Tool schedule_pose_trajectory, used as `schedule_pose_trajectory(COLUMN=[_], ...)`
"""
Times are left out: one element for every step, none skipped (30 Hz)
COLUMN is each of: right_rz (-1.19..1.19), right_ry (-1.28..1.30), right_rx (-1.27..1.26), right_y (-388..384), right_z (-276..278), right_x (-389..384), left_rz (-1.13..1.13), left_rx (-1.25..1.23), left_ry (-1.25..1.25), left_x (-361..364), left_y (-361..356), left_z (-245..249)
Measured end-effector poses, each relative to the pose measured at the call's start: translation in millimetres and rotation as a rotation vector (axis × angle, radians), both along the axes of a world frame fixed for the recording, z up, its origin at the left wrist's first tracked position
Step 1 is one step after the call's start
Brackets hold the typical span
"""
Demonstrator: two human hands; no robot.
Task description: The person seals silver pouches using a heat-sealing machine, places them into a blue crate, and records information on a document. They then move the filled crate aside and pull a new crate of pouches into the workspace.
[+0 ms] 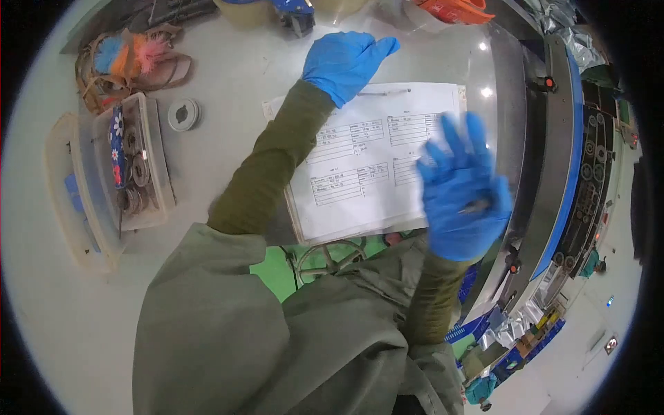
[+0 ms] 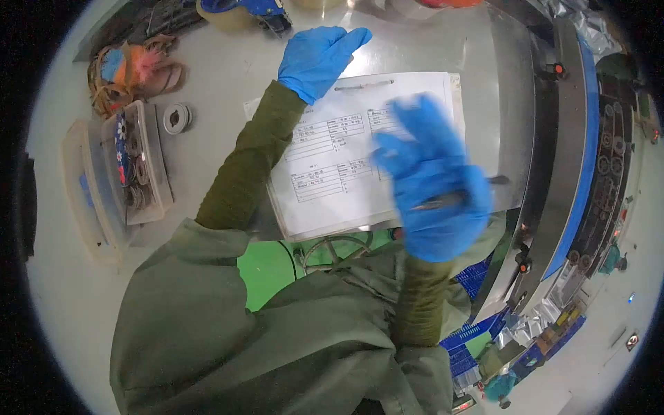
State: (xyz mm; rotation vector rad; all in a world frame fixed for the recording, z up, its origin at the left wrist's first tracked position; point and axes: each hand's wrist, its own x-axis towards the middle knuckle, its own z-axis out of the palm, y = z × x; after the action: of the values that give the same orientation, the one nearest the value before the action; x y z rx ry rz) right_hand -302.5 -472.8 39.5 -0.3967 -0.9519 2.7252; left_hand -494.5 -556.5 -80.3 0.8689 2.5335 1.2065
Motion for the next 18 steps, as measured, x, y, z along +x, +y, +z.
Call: schedule_pose_trajectory(right_rz=[0.179, 0.354, 0.49, 0.555, 0.62, 0.307, 0.034, -0.236, -0.446, -0.451, -0.509, -0.507, -0.355, -0.192, -0.179, -0.12, -0.115, -0.108], right_ry=[0.027, 0.058, 0.053, 0.052, 0.048, -0.191, -0.214, -0.288, -0.158, -0.127, -0.176, -0.177, -0.291, -0.407, -0.474, -0.535, -0.54, -0.546], right_rx=[0.017, 0.034, -0.059, -0.103, -0.144, 0.245, 0.423, 0.624, 0.615, 0.741, 0.748, 0.754, 1.006, 1.25, 1.116, 1.098, 1.057, 1.014], right_y=[-14, -34, -57, -63, -70, -67, -57, -47, -29, -6, 0, 1, -1, -1, -11, -22, -31, -35], right_z=[-9, -21, -33, -42, -51, -59, -59, -59, -55, -62, -57, -57, -57, -58, -67, -67, -74, -83], right_x=[-2, -7, -15, -13, -11, -1, -4, -7, -13, 2, 9, 17, 25, 30, 31, 25, 24, 24], left_rz=[-0.001, -0.003, -0.01, -0.018, -0.022, -0.03, -0.033, -0.024, 0.02, 0.059, 0.062, 0.036, 0.009, 0.009, 0.007, 0.006, 0.011, 0.009], left_rx=[0.024, 0.017, 0.061, 0.109, 0.113, 0.107, 0.1, 0.102, 0.11, 0.118, 0.122, 0.107, 0.094, 0.1, 0.1, 0.097, 0.096, 0.124], left_ry=[-0.006, -0.006, 0.062, 0.129, 0.129, 0.165, 0.201, 0.197, 0.068, -0.061, -0.068, 0.003, 0.074, 0.072, 0.061, 0.048, 0.043, 0.169], left_x=[0, -1, -2, -2, 0, -1, -2, -1, 1, 3, 3, 1, 0, -1, -2, -2, -3, -3], left_y=[0, -1, 0, 2, 2, 2, 1, -1, -1, -1, -2, -2, -1, 0, 1, 2, 2, 3], left_z=[-3, -8, -14, -17, -17, -16, -15, -9, -4, -1, -3, -5, -6, -8, -10, -13, -17, -21])
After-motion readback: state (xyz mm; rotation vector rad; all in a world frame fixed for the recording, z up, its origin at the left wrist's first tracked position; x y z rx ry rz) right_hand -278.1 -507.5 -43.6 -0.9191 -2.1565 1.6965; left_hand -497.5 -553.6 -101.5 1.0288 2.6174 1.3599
